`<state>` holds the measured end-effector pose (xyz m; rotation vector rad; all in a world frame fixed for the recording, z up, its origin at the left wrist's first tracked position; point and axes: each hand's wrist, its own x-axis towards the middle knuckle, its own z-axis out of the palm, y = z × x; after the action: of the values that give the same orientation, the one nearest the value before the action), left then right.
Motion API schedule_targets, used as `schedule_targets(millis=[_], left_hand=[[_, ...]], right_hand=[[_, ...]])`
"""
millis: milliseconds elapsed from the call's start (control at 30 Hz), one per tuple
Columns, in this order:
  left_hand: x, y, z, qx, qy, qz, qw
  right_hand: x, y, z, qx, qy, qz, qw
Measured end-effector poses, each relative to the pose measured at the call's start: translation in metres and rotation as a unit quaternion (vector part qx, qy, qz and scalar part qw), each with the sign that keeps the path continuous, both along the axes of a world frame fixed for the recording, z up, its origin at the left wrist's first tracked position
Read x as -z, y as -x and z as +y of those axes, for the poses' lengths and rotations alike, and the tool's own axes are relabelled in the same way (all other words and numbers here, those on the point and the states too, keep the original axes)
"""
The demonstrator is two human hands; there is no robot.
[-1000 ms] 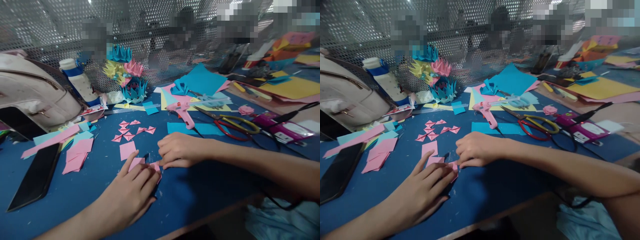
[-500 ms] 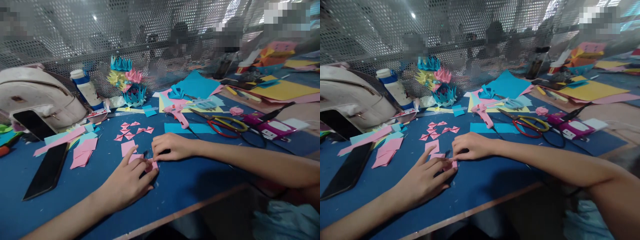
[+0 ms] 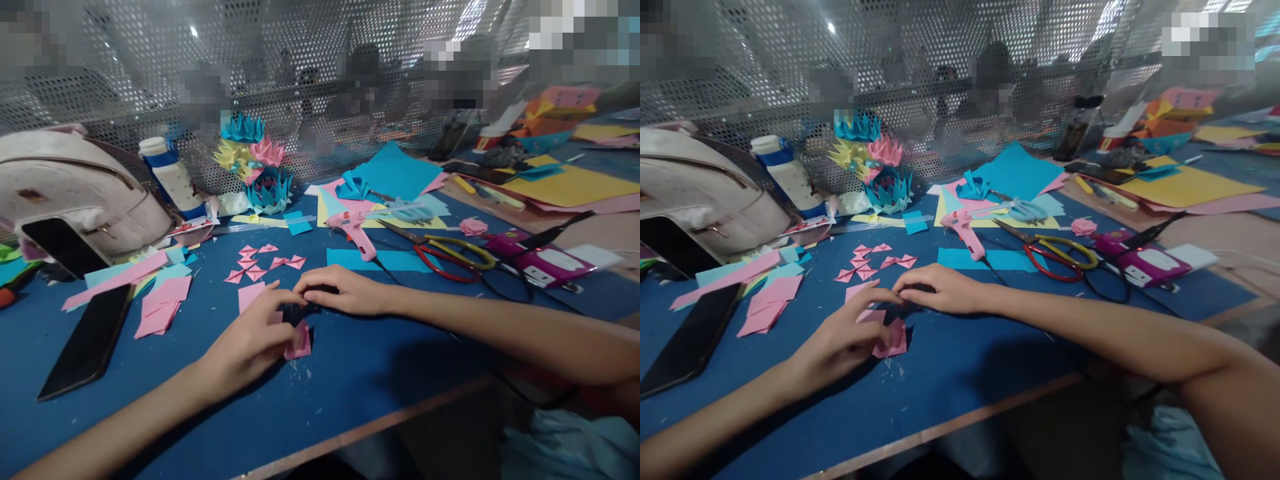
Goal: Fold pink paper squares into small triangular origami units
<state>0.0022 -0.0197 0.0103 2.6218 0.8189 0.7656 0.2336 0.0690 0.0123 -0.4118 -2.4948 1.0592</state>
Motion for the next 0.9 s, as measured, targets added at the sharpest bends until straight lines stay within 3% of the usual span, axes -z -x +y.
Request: schedule_targets(millis=[133, 333, 567, 733, 900], left_hand=[[-0.007, 0.000, 0.004, -0.031, 0.057, -0.003, 0.998], [-0.007, 0.002, 0.012, -0.016, 0.122, 0.007, 0.992], [-0.009, 0.008, 0.022, -0.022, 0.128, 0.001, 0.992], [-0.008, 0.013, 0.020, 0.006, 0.139, -0.003, 0.990], [-0.007, 0.005, 0.027, 0.025, 0.124, -0.011, 0.992]], right_hand=[[0.000, -0.001, -0.003, -0.026, 0.001, -0.023, 0.999], [0.003, 0.003, -0.014, 0.006, -0.031, -0.046, 0.998], [0.003, 0.005, -0.021, 0.034, -0.052, -0.073, 0.995], [-0.001, 0.007, -0.019, 0.085, -0.042, -0.082, 0.992], [0.000, 0.008, -0.019, 0.050, -0.062, -0.083, 0.993]])
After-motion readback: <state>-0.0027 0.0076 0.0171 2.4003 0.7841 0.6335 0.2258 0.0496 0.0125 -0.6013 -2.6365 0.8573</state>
